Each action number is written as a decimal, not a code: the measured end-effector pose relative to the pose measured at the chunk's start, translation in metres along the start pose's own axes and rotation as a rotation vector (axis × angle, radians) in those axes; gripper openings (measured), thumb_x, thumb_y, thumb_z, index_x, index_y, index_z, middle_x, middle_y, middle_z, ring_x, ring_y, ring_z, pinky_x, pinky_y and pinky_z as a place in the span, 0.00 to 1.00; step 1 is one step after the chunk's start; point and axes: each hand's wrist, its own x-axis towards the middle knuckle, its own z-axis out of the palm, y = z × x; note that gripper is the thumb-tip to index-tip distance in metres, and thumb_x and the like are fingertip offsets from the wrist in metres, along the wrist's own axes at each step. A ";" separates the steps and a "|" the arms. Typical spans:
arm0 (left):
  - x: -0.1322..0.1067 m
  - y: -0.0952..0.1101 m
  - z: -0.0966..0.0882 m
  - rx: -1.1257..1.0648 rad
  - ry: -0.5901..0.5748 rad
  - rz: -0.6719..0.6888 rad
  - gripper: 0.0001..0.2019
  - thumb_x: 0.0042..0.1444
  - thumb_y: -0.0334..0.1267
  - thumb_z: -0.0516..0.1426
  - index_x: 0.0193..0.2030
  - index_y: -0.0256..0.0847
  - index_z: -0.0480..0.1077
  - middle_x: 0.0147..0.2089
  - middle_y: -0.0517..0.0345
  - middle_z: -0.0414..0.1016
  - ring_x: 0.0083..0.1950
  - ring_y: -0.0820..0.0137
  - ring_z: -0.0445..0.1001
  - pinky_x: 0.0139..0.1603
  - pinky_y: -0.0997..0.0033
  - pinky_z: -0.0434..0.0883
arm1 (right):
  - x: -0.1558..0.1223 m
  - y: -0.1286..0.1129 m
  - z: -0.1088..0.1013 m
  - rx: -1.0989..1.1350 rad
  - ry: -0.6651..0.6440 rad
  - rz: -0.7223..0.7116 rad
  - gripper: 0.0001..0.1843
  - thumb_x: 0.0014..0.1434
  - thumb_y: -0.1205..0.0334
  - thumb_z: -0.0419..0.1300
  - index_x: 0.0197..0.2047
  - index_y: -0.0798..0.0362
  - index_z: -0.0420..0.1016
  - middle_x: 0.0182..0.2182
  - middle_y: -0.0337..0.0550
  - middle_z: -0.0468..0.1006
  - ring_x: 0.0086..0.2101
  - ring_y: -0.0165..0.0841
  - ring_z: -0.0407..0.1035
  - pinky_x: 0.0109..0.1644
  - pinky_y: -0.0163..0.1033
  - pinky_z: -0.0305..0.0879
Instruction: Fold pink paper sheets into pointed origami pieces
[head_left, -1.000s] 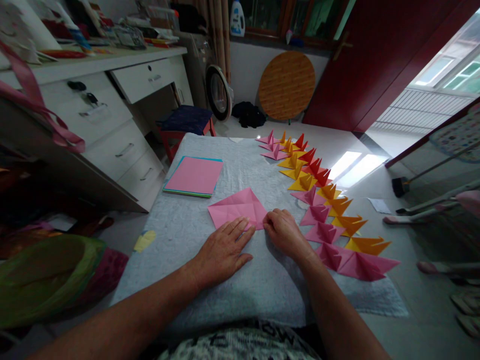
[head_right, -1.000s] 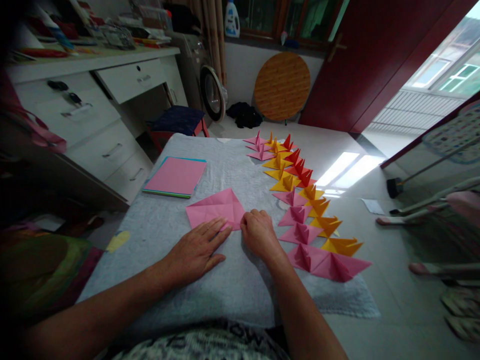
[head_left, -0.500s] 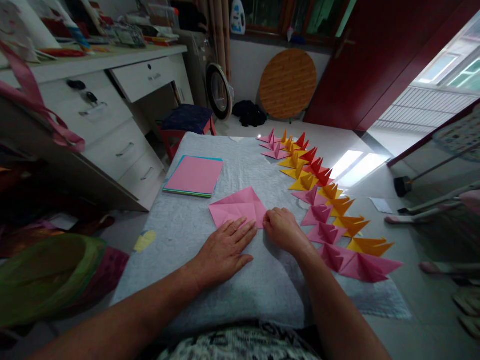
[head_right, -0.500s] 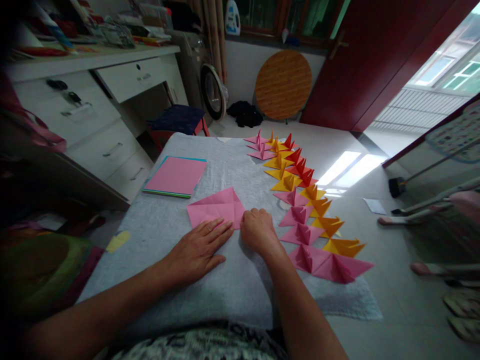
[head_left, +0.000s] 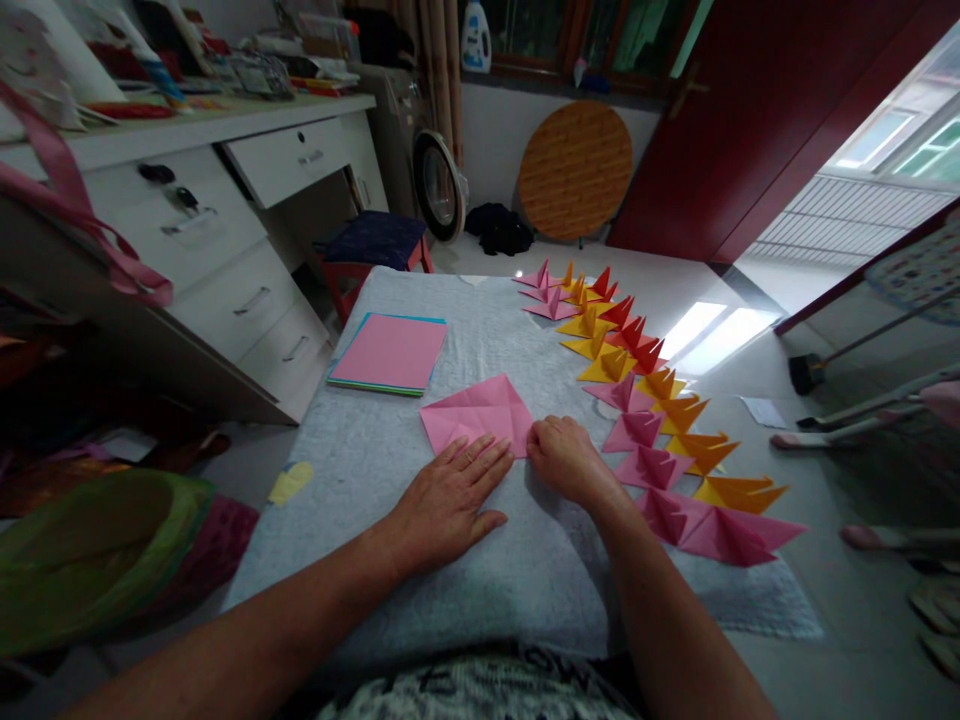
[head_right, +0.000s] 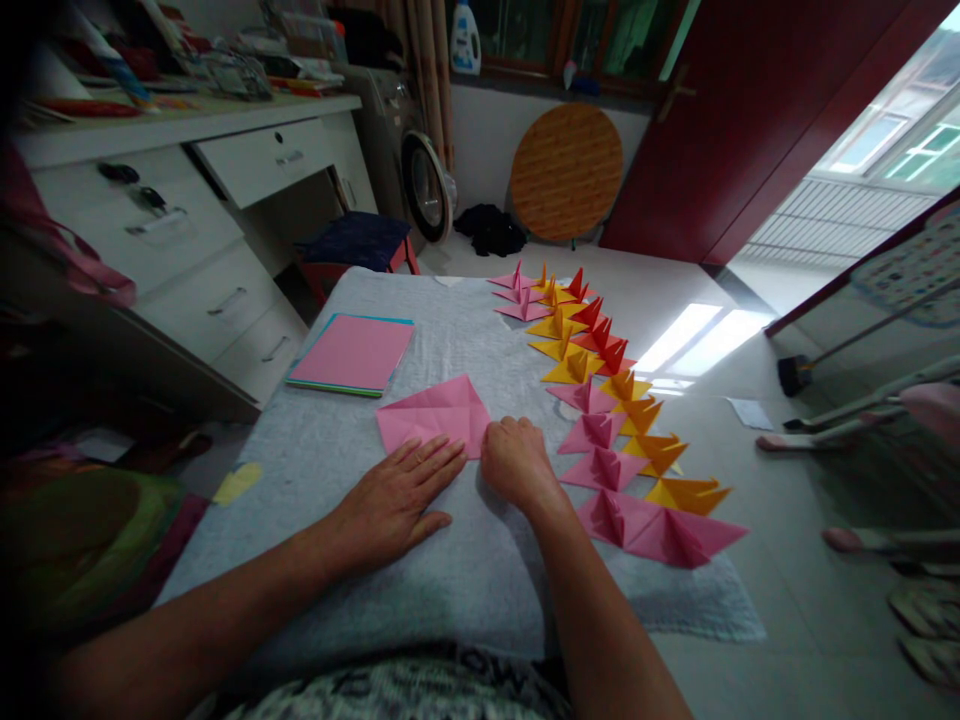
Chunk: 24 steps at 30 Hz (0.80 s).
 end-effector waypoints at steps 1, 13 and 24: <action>0.000 0.000 0.000 -0.005 -0.003 -0.001 0.32 0.67 0.53 0.48 0.74 0.44 0.51 0.75 0.52 0.54 0.76 0.59 0.52 0.74 0.52 0.48 | 0.000 0.000 0.000 -0.004 0.001 0.002 0.14 0.67 0.66 0.51 0.42 0.58 0.78 0.41 0.57 0.80 0.42 0.43 0.72 0.45 0.43 0.59; 0.001 0.000 -0.006 -0.039 -0.058 -0.020 0.33 0.67 0.53 0.50 0.74 0.44 0.50 0.76 0.51 0.51 0.76 0.60 0.50 0.73 0.54 0.49 | 0.001 -0.002 -0.001 -0.030 -0.017 0.006 0.14 0.67 0.66 0.50 0.42 0.58 0.78 0.40 0.57 0.80 0.42 0.44 0.73 0.45 0.44 0.59; 0.002 0.003 -0.012 -0.047 -0.106 -0.038 0.33 0.67 0.52 0.50 0.74 0.43 0.49 0.76 0.50 0.50 0.76 0.59 0.50 0.73 0.55 0.50 | 0.000 -0.001 0.001 0.000 0.004 0.025 0.14 0.67 0.65 0.51 0.41 0.57 0.78 0.40 0.55 0.80 0.42 0.43 0.73 0.45 0.43 0.59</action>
